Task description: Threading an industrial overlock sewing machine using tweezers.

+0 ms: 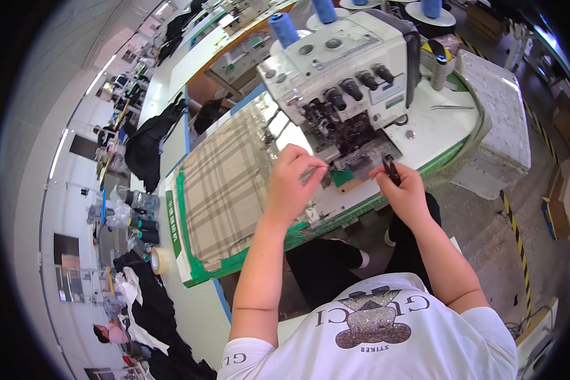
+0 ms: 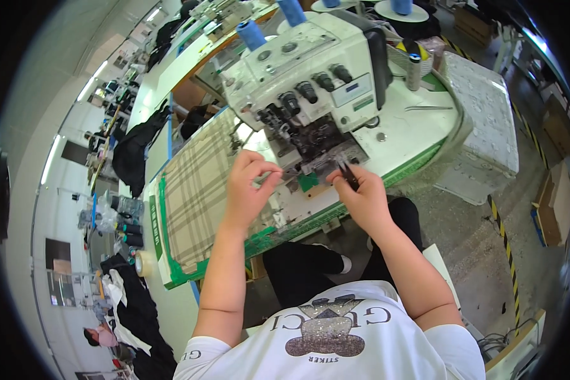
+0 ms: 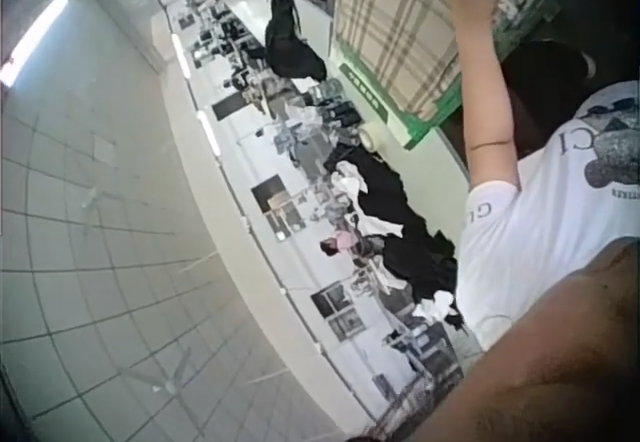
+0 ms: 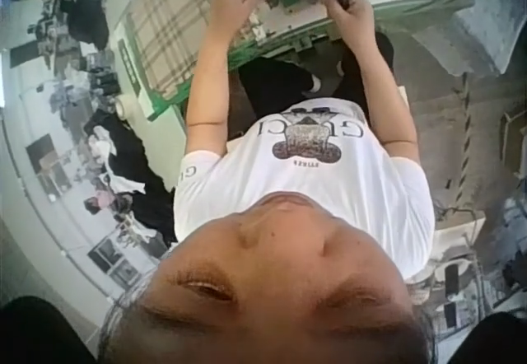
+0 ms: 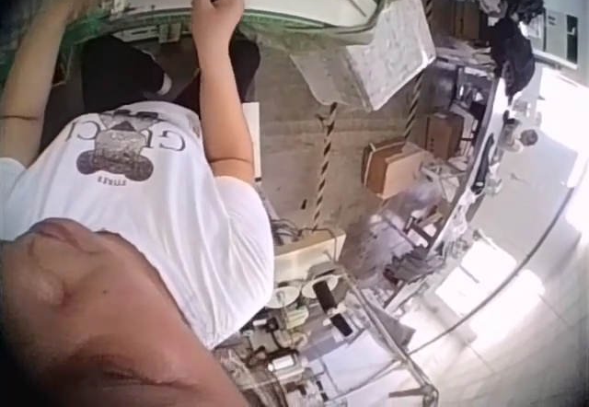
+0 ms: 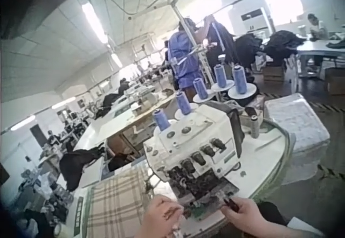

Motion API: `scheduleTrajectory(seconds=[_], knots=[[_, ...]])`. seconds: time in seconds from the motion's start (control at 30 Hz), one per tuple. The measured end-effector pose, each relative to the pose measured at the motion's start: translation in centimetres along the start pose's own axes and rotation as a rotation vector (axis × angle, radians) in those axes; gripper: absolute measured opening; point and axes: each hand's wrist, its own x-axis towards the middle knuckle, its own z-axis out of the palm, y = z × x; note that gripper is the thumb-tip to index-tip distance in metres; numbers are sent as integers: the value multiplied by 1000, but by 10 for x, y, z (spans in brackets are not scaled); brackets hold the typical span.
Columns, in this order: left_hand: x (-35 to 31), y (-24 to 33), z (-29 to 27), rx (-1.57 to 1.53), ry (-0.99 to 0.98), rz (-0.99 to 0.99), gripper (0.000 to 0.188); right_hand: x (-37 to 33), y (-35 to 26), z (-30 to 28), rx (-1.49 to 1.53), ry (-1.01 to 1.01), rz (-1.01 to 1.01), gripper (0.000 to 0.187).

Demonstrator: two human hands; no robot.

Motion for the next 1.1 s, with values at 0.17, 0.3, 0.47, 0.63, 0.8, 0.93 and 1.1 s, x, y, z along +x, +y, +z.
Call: scheduleTrajectory(seconds=[0.17, 0.3, 0.47, 0.63, 0.8, 0.93, 1.1], knots=[[5, 1, -4, 26, -13, -16, 11, 53, 28, -82, -761, 418, -326, 27], [7, 9, -1, 80, -28, -19, 12, 94, 47, -124, -1176, 323, -407, 37], [10, 14, -4, 148, -39, -33, 12, 136, 50, -168, -1146, 367, -541, 21], [10, 10, -10, 182, -16, -51, 12, 165, 50, -219, -1337, 418, -480, 9], [15, -2, -11, 261, 56, -30, 12, 154, 31, -215, -1317, 442, -507, 9], [21, -12, -6, 310, 172, -51, 10, 111, 5, -177, -1042, 552, -494, 12], [30, -17, 0, 379, 281, -85, 10, 57, -20, -103, -717, 324, -422, 12]])
